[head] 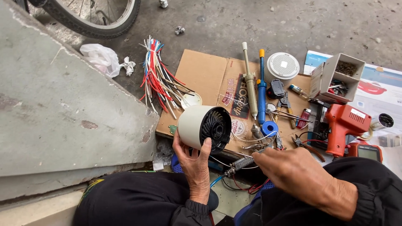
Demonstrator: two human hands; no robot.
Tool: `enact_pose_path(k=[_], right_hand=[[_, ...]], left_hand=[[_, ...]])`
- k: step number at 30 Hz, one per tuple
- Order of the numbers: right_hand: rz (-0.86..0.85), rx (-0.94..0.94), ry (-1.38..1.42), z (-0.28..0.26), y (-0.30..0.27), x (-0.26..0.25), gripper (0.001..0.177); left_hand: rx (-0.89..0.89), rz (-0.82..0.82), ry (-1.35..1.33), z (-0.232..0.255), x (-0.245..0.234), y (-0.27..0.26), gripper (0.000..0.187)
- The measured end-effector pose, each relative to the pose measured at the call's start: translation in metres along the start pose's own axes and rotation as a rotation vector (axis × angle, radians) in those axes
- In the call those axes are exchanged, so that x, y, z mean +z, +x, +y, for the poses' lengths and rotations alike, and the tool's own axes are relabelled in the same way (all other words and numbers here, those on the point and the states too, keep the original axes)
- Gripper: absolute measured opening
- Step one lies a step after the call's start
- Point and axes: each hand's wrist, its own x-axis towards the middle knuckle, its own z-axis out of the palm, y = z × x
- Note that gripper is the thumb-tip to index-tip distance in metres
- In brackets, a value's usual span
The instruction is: Assembling or repairing a small electric fan motor and its casing using hand tools
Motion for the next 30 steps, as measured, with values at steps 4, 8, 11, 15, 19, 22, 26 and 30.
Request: enact_pose_path(k=[4, 8, 11, 15, 19, 22, 26, 30], right_hand=[[-0.067, 0.42, 0.29, 0.002, 0.007, 0.008, 0.03], [-0.067, -0.215, -0.26, 0.01, -0.005, -0.006, 0.044], [-0.037, -0.29, -0.378, 0.007, -0.003, -0.002, 0.047], [-0.095, 0.286, 0.226, -0.002, 0.016, -0.008, 0.012], [-0.073, 0.4, 0.339, 0.001, 0.017, -0.007, 0.033], [-0.176, 0.025, -0.081, 0.002, 0.008, -0.018, 0.027], [-0.049, -0.284, -0.383, 0.014, -0.006, -0.021, 0.046], [-0.049, -0.268, -0.29, 0.015, -0.004, -0.011, 0.036]], left_hand=[[0.024, -0.03, -0.014, 0.003, 0.002, 0.0, 0.1], [-0.027, -0.017, -0.03, 0.006, 0.004, -0.001, 0.101], [-0.021, -0.015, -0.045, 0.002, 0.001, -0.001, 0.099], [-0.016, -0.018, -0.033, 0.006, -0.002, -0.004, 0.101], [-0.026, 0.006, -0.02, 0.002, 0.004, -0.001, 0.1], [-0.096, 0.046, -0.004, 0.008, 0.009, 0.0, 0.102], [-0.172, 0.035, -0.012, 0.016, 0.008, -0.002, 0.104], [-0.203, 0.022, 0.012, 0.018, 0.006, -0.002, 0.105]])
